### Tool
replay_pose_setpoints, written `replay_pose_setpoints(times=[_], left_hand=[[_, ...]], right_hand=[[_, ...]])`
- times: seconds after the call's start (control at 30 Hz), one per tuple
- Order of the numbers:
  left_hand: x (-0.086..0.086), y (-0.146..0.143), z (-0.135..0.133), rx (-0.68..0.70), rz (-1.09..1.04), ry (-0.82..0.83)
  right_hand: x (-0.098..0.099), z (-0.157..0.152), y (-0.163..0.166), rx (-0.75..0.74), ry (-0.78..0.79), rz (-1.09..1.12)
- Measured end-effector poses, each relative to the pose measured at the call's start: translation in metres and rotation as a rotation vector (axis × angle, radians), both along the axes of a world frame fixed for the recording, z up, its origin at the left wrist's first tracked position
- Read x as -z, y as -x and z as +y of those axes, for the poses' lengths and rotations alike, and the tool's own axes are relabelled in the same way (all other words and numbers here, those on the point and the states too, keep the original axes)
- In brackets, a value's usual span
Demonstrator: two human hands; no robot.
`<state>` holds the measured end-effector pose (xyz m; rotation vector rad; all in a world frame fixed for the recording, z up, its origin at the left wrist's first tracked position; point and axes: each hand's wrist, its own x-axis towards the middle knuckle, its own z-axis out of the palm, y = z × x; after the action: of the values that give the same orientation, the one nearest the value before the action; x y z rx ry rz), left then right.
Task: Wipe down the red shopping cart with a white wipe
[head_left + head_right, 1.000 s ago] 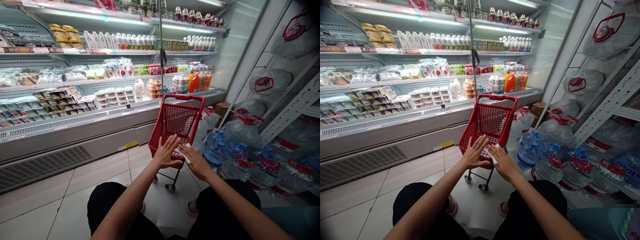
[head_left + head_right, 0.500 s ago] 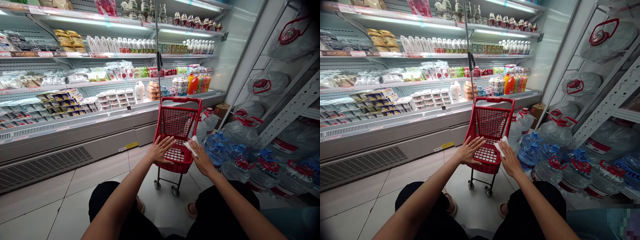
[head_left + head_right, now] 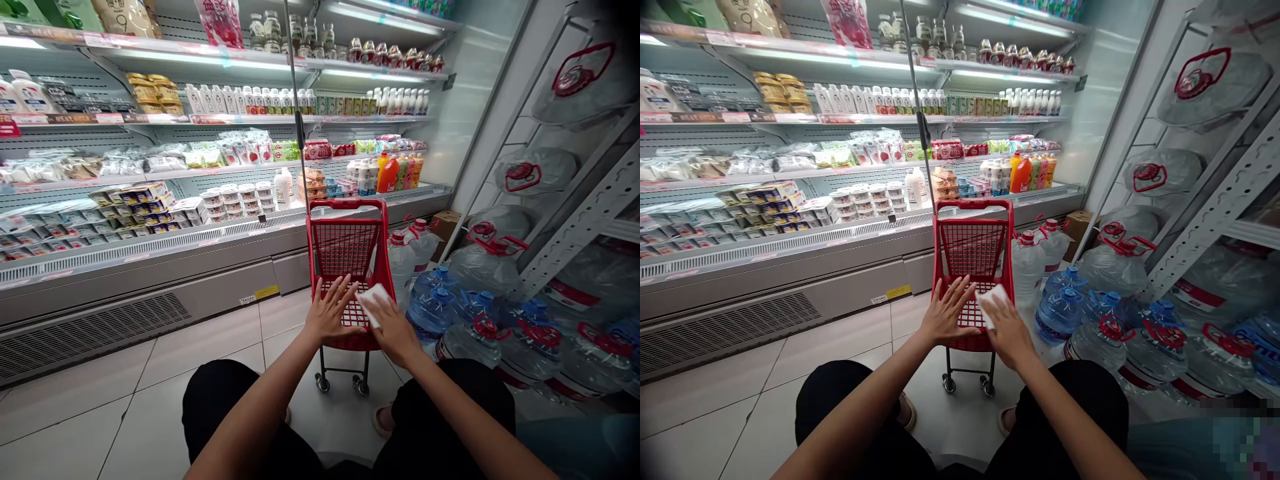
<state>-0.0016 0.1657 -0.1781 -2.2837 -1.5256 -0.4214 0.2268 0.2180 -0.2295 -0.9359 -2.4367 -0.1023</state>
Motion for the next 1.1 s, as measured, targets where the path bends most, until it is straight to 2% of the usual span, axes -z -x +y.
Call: replay_pose_setpoints(times=[0.17,0.23,0.33,0.47,0.57,0.63,0.7,0.83,0.9,1.0,1.1], left_hand=[[-0.002,0.005,0.002,0.002,-0.007,-0.005],[-0.004,0.007,0.002,-0.009,-0.014,-0.003],[-0.005,0.008,0.001,-0.028,-0.035,-0.012],[-0.002,0.003,0.005,-0.033,-0.04,-0.006],[0.002,-0.006,0.011,-0.054,-0.055,-0.016],[0.006,-0.015,0.015,-0.067,-0.077,-0.034],[0.01,-0.025,0.02,-0.078,-0.101,-0.052],[0.014,-0.04,0.026,-0.108,-0.147,-0.057],[0.013,-0.041,0.027,-0.12,-0.162,-0.039],[0.01,-0.036,0.025,-0.116,-0.152,-0.013],[0.008,-0.03,0.024,-0.121,-0.142,-0.009]], right_hand=[[-0.002,-0.028,0.023,-0.083,-0.057,-0.036],[0.0,-0.031,0.016,-0.169,-0.104,-0.066],[0.005,-0.03,-0.012,-0.244,-0.149,-0.138],[0.011,-0.02,-0.061,-0.149,-0.13,-0.156],[0.014,-0.016,-0.078,-0.033,-0.113,-0.118],[0.016,-0.019,-0.07,0.042,-0.114,-0.07],[0.02,-0.026,-0.047,0.078,-0.117,-0.03],[0.03,-0.041,0.01,0.025,-0.125,-0.009],[0.032,-0.041,0.024,-0.007,-0.137,-0.009],[0.03,-0.031,0.012,-0.084,-0.146,-0.068],[0.023,-0.016,-0.027,-0.074,-0.136,-0.1]])
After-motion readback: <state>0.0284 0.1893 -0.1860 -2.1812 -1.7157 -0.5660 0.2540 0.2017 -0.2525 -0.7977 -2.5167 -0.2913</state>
